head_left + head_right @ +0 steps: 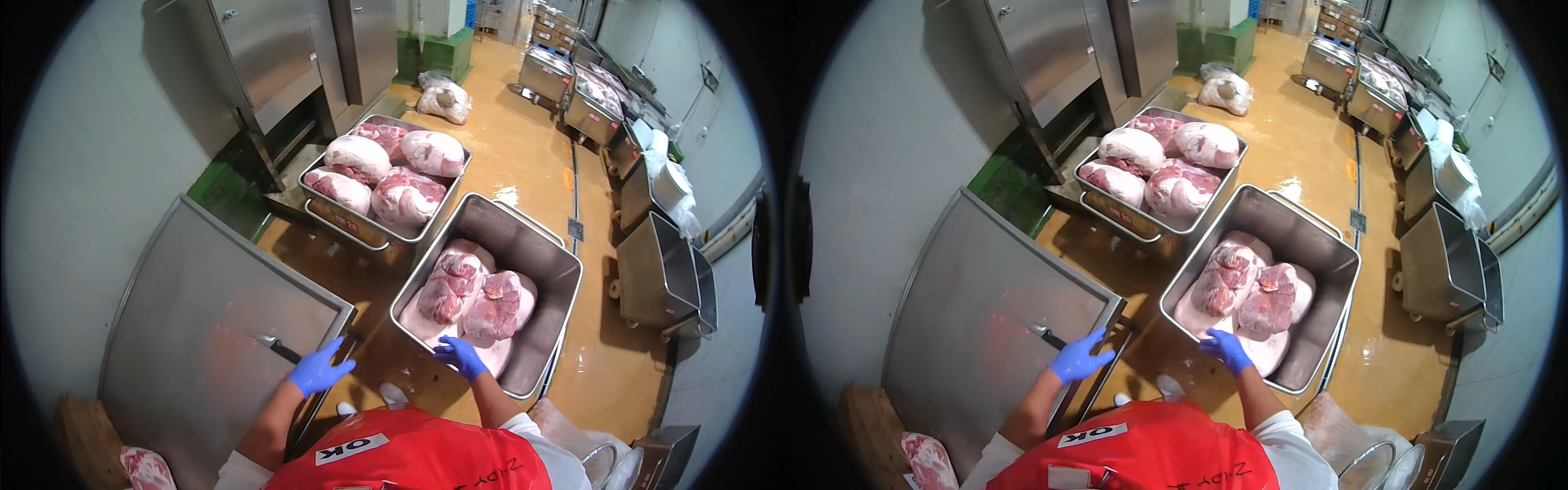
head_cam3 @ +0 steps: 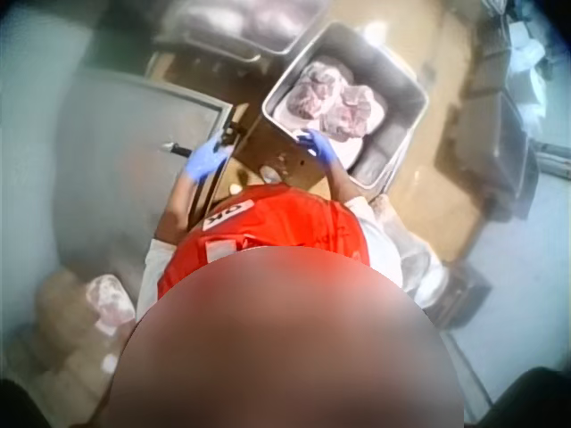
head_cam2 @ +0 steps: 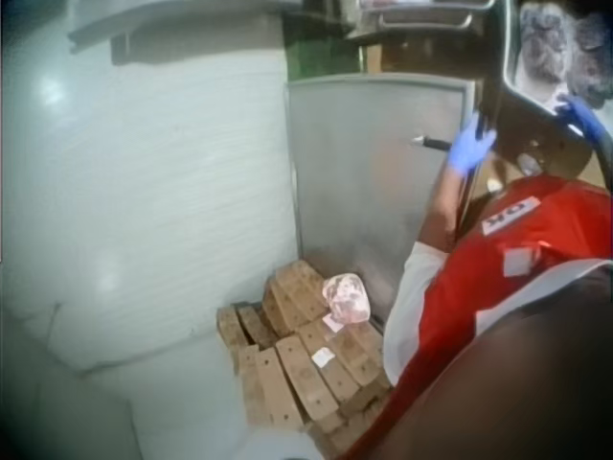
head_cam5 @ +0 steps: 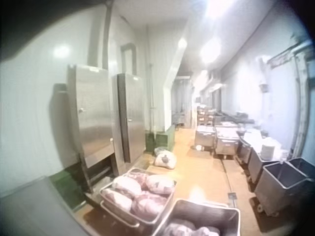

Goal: The person handles large cuts of raw meat, removing them from plastic bags and placing them into metal trays. The person also wipes the stainless steel work surface with a cloth.

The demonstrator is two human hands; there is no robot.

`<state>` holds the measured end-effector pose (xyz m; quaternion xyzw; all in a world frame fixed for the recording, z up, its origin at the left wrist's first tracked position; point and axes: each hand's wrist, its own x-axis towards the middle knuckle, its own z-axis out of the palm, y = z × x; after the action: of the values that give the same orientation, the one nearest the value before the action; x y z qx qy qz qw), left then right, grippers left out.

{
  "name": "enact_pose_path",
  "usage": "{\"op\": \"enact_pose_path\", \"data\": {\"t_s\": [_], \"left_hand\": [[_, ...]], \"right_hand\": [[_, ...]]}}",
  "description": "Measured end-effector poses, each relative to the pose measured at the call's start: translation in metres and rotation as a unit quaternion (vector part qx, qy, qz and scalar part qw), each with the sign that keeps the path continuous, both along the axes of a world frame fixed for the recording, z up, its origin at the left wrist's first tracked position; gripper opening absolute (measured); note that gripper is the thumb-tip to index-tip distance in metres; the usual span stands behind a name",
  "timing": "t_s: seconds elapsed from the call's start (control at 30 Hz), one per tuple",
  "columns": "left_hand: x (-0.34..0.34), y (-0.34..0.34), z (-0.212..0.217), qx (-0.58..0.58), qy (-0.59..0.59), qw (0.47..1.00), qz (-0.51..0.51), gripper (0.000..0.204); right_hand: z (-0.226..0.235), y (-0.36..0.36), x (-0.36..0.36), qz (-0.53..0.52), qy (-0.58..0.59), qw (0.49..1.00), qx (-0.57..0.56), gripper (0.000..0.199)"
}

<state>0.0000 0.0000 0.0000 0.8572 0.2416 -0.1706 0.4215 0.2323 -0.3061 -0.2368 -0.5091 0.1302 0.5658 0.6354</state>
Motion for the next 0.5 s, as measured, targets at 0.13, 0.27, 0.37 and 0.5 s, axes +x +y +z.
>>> {"op": "enact_pose_path", "data": {"t_s": [0.13,0.27,0.37,0.5], "left_hand": [[-0.042,-0.045,-0.042,0.144,0.075,0.986,-0.032,0.078],[-0.169,-0.019,-0.003,0.157,0.157,0.964,0.148,0.077],[-0.267,-0.060,-0.023,0.185,0.091,0.910,0.360,0.074],[-0.397,-0.172,-0.016,0.142,0.083,0.716,0.679,0.057]], "right_hand": [[0.015,0.010,0.016,0.185,-0.176,0.965,-0.066,0.040],[-0.003,0.120,-0.059,0.474,-0.463,0.749,-0.028,0.038],[-0.011,0.143,-0.079,0.641,-0.548,0.538,0.010,0.048],[0.036,0.188,-0.153,0.745,-0.545,0.373,0.094,0.047]]}}
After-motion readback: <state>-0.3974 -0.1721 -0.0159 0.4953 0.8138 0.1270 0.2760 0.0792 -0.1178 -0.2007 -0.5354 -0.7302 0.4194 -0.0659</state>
